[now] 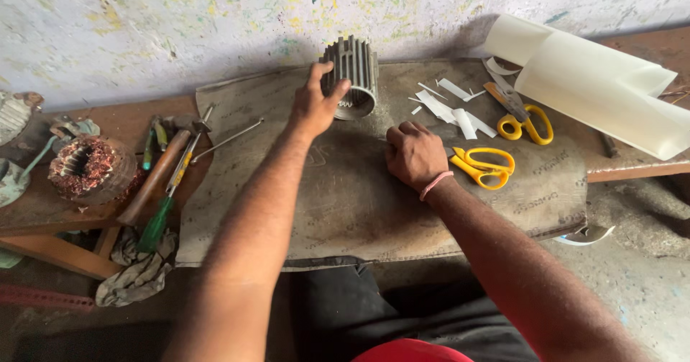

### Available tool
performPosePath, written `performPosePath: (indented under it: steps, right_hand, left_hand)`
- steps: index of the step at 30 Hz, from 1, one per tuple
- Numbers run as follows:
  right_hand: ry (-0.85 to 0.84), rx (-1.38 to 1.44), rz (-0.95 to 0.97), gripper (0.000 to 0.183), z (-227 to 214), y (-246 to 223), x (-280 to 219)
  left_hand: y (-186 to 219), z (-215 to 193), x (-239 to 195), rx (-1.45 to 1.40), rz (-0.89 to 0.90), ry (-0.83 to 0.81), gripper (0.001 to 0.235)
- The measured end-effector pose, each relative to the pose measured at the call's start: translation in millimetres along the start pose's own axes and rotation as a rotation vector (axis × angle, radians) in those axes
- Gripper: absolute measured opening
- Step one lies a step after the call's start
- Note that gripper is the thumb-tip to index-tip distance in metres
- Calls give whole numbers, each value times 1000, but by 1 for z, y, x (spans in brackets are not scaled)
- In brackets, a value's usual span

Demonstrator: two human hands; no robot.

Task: The person prepares and inserts white insulating paper strips into the slots of a metal motor stator by hand and using scissors.

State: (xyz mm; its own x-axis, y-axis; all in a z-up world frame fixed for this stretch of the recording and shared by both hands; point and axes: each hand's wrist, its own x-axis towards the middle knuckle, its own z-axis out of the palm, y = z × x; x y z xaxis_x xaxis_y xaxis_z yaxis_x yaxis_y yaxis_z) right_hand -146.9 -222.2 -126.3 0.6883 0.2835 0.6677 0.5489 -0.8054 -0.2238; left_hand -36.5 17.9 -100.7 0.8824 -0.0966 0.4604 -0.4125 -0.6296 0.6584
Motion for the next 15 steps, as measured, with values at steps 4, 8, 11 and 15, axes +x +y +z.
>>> performPosePath:
  steps: [4, 8, 11, 15]
  right_hand:
    - [51, 48, -128, 6, -7, -2, -1]
    - [74, 94, -339, 10, -19, -10, -1]
    - [5, 93, -506, 11, -34, -1, 2]
    - [-145, -83, -594, 12, -44, 36, 53]
  left_hand:
    - [36, 17, -4, 49, -91, 119, 65]
    - [47, 25, -12, 46, -6, 263, 67]
    - [30, 22, -12, 37, 68, 192, 68]
    - [0, 30, -38, -117, 371, 343, 70]
